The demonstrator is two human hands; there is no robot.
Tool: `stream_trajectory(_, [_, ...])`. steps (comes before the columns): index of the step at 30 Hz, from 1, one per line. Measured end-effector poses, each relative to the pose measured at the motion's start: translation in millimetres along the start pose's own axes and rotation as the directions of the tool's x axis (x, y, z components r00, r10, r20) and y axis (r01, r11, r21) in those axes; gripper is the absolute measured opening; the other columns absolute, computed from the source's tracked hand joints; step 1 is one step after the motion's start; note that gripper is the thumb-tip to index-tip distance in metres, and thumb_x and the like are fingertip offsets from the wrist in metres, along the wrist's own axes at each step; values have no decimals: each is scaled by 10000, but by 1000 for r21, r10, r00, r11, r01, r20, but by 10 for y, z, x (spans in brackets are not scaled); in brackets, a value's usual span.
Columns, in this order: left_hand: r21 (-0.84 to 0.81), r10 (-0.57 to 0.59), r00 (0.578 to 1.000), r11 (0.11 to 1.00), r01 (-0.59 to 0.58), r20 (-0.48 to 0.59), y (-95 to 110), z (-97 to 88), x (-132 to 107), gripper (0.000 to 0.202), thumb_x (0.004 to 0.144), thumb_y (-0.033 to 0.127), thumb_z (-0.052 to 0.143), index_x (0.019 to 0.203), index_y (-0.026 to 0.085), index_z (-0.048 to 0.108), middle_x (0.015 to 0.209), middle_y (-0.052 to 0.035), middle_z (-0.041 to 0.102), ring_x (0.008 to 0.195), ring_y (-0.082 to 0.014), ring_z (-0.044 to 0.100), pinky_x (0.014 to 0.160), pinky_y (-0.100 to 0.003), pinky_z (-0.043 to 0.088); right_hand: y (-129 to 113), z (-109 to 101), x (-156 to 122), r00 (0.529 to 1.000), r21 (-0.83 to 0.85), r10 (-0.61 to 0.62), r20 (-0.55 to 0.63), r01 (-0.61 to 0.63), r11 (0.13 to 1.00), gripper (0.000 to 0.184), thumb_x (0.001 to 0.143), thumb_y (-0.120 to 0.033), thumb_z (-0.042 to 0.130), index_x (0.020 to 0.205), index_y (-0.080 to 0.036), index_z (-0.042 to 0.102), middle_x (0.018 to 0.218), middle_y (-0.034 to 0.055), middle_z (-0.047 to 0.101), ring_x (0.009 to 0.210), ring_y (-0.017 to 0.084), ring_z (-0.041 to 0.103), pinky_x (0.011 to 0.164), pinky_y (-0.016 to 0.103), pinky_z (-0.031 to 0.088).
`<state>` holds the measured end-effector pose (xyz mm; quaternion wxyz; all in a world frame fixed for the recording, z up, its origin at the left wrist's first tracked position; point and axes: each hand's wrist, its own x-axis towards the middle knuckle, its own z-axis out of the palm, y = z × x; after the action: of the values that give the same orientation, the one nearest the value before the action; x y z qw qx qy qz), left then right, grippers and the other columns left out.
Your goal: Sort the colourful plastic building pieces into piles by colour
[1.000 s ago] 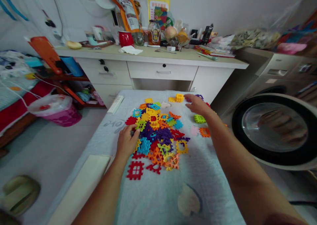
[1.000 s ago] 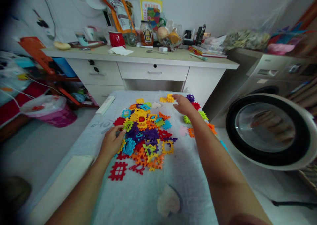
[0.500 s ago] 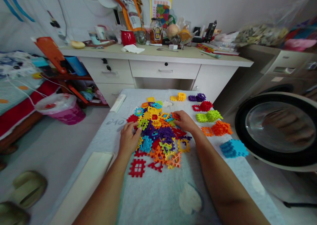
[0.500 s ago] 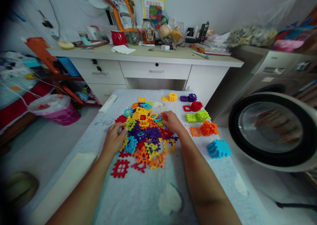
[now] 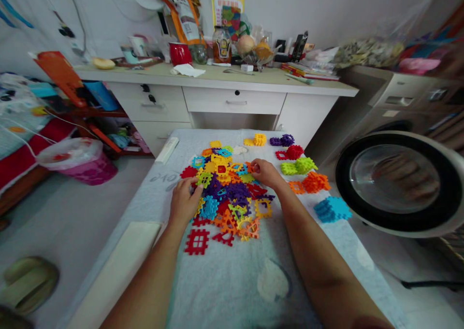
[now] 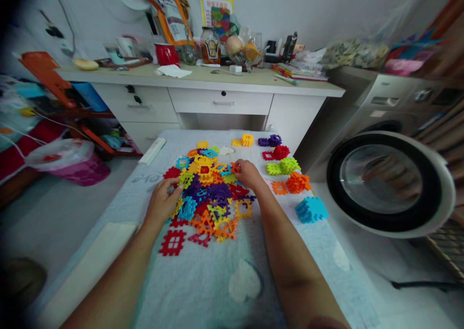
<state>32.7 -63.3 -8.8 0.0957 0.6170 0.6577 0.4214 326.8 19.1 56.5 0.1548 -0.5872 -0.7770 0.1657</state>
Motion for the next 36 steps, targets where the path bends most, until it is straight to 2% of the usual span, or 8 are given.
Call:
stream_trajectory(3, [-1, 3, 1000, 1000, -3, 10, -7, -4, 10, 342, 859, 463, 522, 1020, 198, 665, 1102, -103, 691, 1108, -269, 614, 1041, -448, 456, 9, -138, -43, 998, 4, -13, -64, 13, 1000, 326, 788, -115, 697, 1111, -140, 664, 932, 59, 673, 816, 153, 590, 741, 240, 424])
stream_trajectory(7, [-8, 4, 1000, 1000, -4, 15, 15, -18, 17, 338, 851, 462, 522, 1017, 205, 666, 1094, -97, 700, 1096, -273, 622, 1028, -454, 462, 172, -595, -194, 989, -47, -6, -145, -1, 999, 349, 770, -129, 711, 1117, -143, 670, 942, 60, 671, 796, 150, 582, 722, 243, 425])
stream_trajectory(12, [-5, -5, 1000, 1000, 5, 9, 38, -23, 9, 350, 843, 464, 518, 1014, 198, 668, 1096, -104, 700, 1110, -283, 620, 1038, -470, 458, 630, -1259, -559, 991, -173, 92, -96, -108, 979, 302, 733, -119, 674, 1028, -178, 699, 859, 26, 684, 713, 143, 587, 674, 243, 427])
stream_trajectory(15, [-9, -7, 1000, 1000, 7, 15, 25, -17, 11, 363, 838, 474, 518, 1011, 193, 669, 1099, -110, 700, 1112, -287, 621, 1042, -477, 458, 935, -1442, -777, 984, -224, 162, -72, -175, 959, 305, 705, -101, 663, 997, -180, 701, 822, 21, 690, 711, 146, 612, 649, 229, 434])
stream_trajectory(20, [5, -10, 1000, 1000, 10, 16, 12, -14, 21, 353, 823, 465, 522, 1006, 201, 670, 1097, -104, 704, 1105, -281, 624, 1040, -473, 463, 1244, -1435, -976, 973, -250, 225, -45, -229, 941, 291, 703, -78, 667, 977, -170, 696, 847, 37, 712, 764, 165, 655, 658, 223, 461])
stream_trajectory(29, [7, -10, 999, 1000, 10, 33, -13, -9, 31, 372, 812, 471, 527, 1018, 198, 672, 1098, -106, 706, 1097, -277, 629, 1040, -463, 464, 1324, -1384, -1039, 971, -256, 235, -48, -239, 937, 235, 713, -90, 700, 935, -165, 711, 914, 60, 728, 812, 176, 672, 703, 232, 491])
stream_trajectory(33, [9, 6, 1000, 1000, -6, 28, -15, -8, 25, 372, 823, 464, 516, 1021, 189, 668, 1098, -114, 705, 1101, -281, 629, 1039, -466, 463, 1217, -1417, -1048, 973, -255, 185, -138, -215, 943, 235, 757, -162, 699, 992, -159, 716, 938, 77, 718, 829, 193, 669, 738, 266, 507])
stream_trajectory(36, [10, 4, 1000, 1000, -5, 28, -12, -6, 24, 367, 831, 463, 515, 1025, 191, 667, 1109, -114, 702, 1105, -278, 627, 1040, -465, 462, 927, -1333, -989, 981, -249, 97, -167, -137, 959, 250, 808, -202, 678, 1053, -163, 708, 1014, 93, 714, 856, 191, 664, 774, 272, 502])
